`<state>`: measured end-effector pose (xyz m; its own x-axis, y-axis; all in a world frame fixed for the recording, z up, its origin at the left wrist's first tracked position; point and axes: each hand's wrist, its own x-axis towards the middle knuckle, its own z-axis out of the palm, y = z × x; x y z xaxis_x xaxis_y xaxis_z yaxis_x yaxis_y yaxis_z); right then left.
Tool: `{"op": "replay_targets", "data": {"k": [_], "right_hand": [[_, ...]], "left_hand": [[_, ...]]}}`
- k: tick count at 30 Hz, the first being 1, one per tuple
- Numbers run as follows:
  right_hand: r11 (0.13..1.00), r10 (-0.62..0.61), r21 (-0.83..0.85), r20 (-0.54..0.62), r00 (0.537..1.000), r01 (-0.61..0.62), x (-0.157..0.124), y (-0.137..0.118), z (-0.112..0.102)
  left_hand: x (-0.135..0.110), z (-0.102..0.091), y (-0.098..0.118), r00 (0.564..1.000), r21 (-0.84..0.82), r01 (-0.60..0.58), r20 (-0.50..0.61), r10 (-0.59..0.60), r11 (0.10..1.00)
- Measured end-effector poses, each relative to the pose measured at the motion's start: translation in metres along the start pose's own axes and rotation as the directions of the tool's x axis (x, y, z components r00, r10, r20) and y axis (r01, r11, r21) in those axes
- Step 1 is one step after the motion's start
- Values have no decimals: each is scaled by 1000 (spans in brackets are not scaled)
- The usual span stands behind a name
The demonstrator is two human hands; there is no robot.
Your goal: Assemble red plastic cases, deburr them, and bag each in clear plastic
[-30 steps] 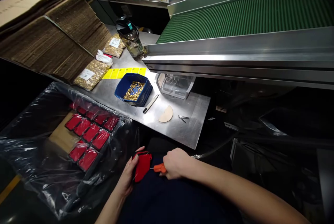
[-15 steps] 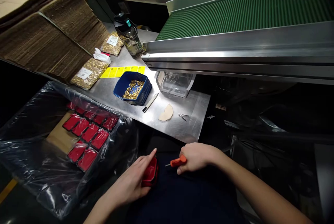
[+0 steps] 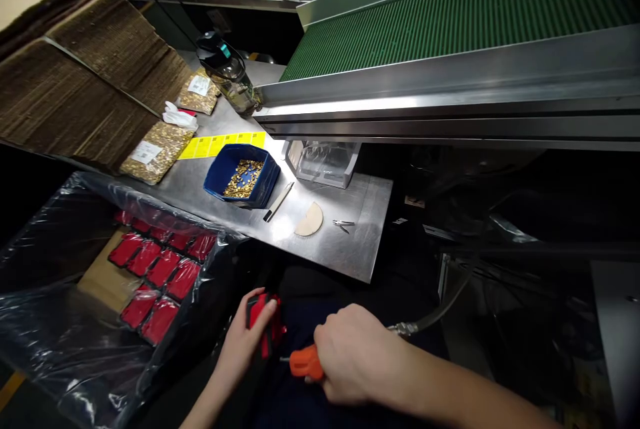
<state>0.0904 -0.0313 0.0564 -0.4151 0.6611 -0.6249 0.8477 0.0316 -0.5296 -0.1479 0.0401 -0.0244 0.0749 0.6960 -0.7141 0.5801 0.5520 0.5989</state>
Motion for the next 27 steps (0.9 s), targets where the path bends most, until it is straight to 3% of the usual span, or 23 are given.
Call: {"op": "replay_targets", "data": {"k": [1,2,4,5,7,9,12,14,15,16,17,18,20,22,25,27], "right_hand": [[1000,2,8,3,1000,-2,-3,0,1],[1000,0,17,1,1000,0,-5,2,2],[999,-12,30,-2,1000,12,-9,14,4],[999,-14,31,-1,1000,14,-10,23,4],[1000,-5,25,-4,1000,5,-12,40,4],[1000,15,27,6,1000,-15,-13,57,2],[998,30,56,31,999,-32,-15,77,-3],[997,42,63,30,999,-44,-15,84,-8],[997,44,62,25,999,-45,-15,86,-10],[997,42,62,24,999,-44,-13,86,-12],[997,37,64,27,999,-39,-10,85,-15],[997,31,63,37,999,-33,-6,82,-18],[999,14,51,65,998,-17,5,75,-25],[999,1,38,80,997,-4,15,68,-30],[999,-2,53,80,997,-3,20,68,-30],[996,4,84,53,999,-8,13,77,-21]], "left_hand": [[0,-4,0,991,-234,120,79,-104,965],[0,-10,-2,965,-425,243,196,-173,872],[2,-22,-10,893,-609,412,419,-166,677],[3,-28,-16,858,-631,452,502,-112,630],[6,-37,-29,792,-627,461,610,26,628],[8,-45,-35,716,-583,426,685,137,692],[6,-49,-21,643,-375,211,748,161,903],[2,-44,0,667,-41,-116,737,108,992],[0,-38,10,710,168,-306,696,106,937],[-2,-31,19,746,350,-460,651,141,816],[-4,-23,26,751,479,-572,632,191,665],[-4,-16,30,730,551,-651,643,233,522],[-5,-4,32,652,573,-755,705,280,319],[-5,-1,29,591,534,-806,749,301,256],[-5,-11,24,583,474,-807,736,346,351],[-6,-19,20,628,420,-750,696,348,511]]}}
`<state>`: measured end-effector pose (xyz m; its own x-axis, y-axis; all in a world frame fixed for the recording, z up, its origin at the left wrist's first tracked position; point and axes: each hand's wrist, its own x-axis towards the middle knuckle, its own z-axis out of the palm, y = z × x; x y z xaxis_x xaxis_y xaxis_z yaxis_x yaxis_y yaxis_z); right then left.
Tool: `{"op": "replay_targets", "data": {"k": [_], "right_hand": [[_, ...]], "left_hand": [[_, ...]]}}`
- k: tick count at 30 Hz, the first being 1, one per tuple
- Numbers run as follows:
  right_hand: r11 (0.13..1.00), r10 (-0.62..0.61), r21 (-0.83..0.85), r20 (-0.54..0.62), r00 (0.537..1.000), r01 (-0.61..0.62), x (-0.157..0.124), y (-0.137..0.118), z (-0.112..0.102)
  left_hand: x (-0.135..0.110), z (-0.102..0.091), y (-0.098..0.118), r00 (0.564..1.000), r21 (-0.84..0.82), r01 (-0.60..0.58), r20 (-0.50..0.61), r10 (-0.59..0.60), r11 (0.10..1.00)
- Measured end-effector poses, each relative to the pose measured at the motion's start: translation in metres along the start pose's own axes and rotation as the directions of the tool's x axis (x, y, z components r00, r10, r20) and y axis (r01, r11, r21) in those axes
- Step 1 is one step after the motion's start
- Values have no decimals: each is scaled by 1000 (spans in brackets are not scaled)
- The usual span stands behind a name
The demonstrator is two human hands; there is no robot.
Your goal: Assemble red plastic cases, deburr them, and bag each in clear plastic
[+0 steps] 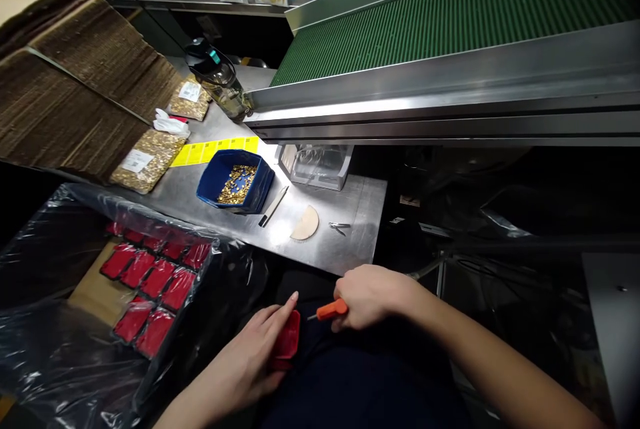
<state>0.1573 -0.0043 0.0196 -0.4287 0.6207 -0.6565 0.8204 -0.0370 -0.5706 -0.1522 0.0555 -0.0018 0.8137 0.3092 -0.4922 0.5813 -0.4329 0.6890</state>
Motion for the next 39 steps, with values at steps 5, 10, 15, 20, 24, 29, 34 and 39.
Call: {"op": "replay_targets", "data": {"k": [5,10,15,20,24,29,34,39], "right_hand": [[999,35,39,-359,933,-22,-37,55,41],[967,168,-45,-626,761,-251,-53,125,60],[853,256,-166,-693,674,-495,-21,191,50],[834,302,-93,-747,592,-543,13,244,50],[860,316,12,-797,514,-511,20,264,66],[898,364,217,-856,368,-384,19,262,95],[791,591,574,-807,20,-211,26,230,137],[675,738,737,-675,-27,28,31,192,181]], "left_hand": [[3,15,0,943,-766,103,-128,-308,634],[37,31,17,910,-994,-29,16,-414,-102],[76,32,34,938,-987,-16,39,-345,-157],[111,36,43,933,-991,-3,-50,-357,131],[131,36,47,901,-924,-4,-170,-400,383],[155,27,48,876,-810,10,-276,-396,586],[174,12,39,874,-599,51,-361,-326,799],[171,9,44,851,-364,85,-457,-258,927]]}}
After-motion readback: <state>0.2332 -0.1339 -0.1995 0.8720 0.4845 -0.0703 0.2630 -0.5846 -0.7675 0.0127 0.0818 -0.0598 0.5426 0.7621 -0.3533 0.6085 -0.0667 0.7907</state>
